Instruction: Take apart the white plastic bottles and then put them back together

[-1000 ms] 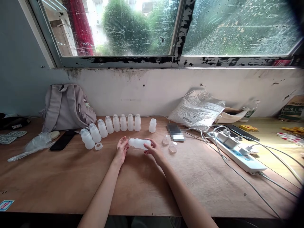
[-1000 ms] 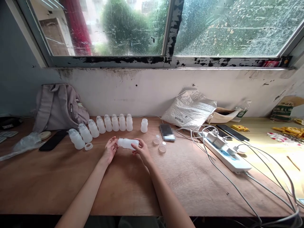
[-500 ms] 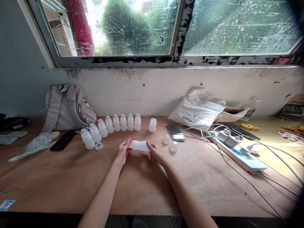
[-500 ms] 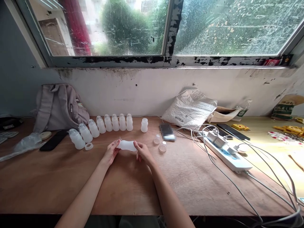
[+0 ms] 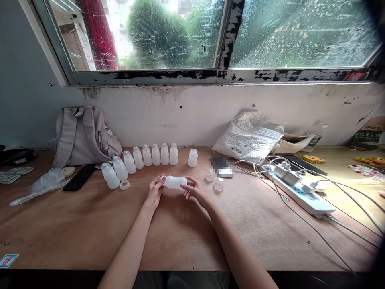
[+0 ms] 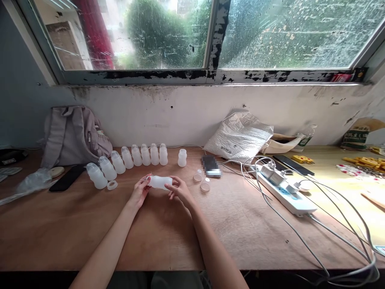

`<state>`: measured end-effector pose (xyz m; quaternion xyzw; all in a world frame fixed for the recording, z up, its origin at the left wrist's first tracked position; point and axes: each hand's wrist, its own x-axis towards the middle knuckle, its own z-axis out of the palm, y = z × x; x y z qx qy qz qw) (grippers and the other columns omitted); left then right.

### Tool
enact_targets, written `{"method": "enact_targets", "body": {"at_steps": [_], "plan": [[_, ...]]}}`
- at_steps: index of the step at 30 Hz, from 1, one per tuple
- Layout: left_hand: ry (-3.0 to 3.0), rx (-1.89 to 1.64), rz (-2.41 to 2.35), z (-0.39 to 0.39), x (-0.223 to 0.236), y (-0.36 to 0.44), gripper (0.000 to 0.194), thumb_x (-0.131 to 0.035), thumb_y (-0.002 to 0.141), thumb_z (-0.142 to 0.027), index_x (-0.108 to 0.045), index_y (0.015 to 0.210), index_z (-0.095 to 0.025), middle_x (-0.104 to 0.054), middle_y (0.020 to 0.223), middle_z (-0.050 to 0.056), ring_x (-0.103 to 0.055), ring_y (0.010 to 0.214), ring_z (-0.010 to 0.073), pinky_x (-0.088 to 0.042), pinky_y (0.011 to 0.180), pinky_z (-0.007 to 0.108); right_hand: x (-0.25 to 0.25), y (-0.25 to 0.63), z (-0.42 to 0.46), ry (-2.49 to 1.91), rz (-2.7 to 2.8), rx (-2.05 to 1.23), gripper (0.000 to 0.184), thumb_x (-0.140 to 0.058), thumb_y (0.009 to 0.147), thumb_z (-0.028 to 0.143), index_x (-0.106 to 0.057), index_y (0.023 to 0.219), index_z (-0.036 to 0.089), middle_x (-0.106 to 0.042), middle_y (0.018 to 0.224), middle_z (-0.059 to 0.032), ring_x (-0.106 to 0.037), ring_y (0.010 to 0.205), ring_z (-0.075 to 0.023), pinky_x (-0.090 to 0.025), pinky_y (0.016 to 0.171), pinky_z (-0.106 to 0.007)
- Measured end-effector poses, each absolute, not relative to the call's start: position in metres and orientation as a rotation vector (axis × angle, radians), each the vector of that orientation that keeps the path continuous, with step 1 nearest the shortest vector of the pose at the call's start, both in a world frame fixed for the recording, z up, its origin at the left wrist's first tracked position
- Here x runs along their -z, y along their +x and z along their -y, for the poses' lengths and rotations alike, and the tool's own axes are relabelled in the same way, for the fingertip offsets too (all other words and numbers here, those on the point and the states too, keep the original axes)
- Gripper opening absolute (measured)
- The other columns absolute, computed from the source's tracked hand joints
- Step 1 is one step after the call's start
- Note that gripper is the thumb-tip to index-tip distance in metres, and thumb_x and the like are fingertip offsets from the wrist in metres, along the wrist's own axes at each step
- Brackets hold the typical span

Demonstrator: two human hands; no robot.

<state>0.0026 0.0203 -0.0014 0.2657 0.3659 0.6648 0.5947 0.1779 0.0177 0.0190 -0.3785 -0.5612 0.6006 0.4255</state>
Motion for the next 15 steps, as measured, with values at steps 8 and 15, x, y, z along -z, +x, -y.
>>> {"method": "enact_targets", "body": {"at_steps": [8,15], "plan": [[0.68,-1.58,-0.82,-0.0194,0.0023,0.0038,0.027,-0.073,0.055,-0.027,-0.065,0.076,-0.012,-0.059,0.093,0.006,-0.054,0.076,0.0123,-0.042,0.066,0.023,-0.0148,0.1712,-0.0191,-1.027,1.353,-1.368,0.034,-0.06,0.066,0.044,-0.054,0.08,0.013,-0.054,0.063,0.0006,-0.05,0.04,-0.0075,-0.04,0.033,-0.018],[0.787,-1.655,-0.882,-0.0152,0.0,0.0094,0.03,-0.072,0.055,-0.028,-0.065,0.079,-0.013,-0.061,0.095,0.006,-0.055,0.082,0.0148,-0.04,0.07,0.022,-0.0096,0.173,-0.0212,-0.995,1.215,-1.467,0.033,-0.059,0.068,0.043,-0.057,0.078,0.012,-0.055,0.059,-0.0015,-0.05,0.039,-0.0076,-0.04,0.033,-0.018]]}}
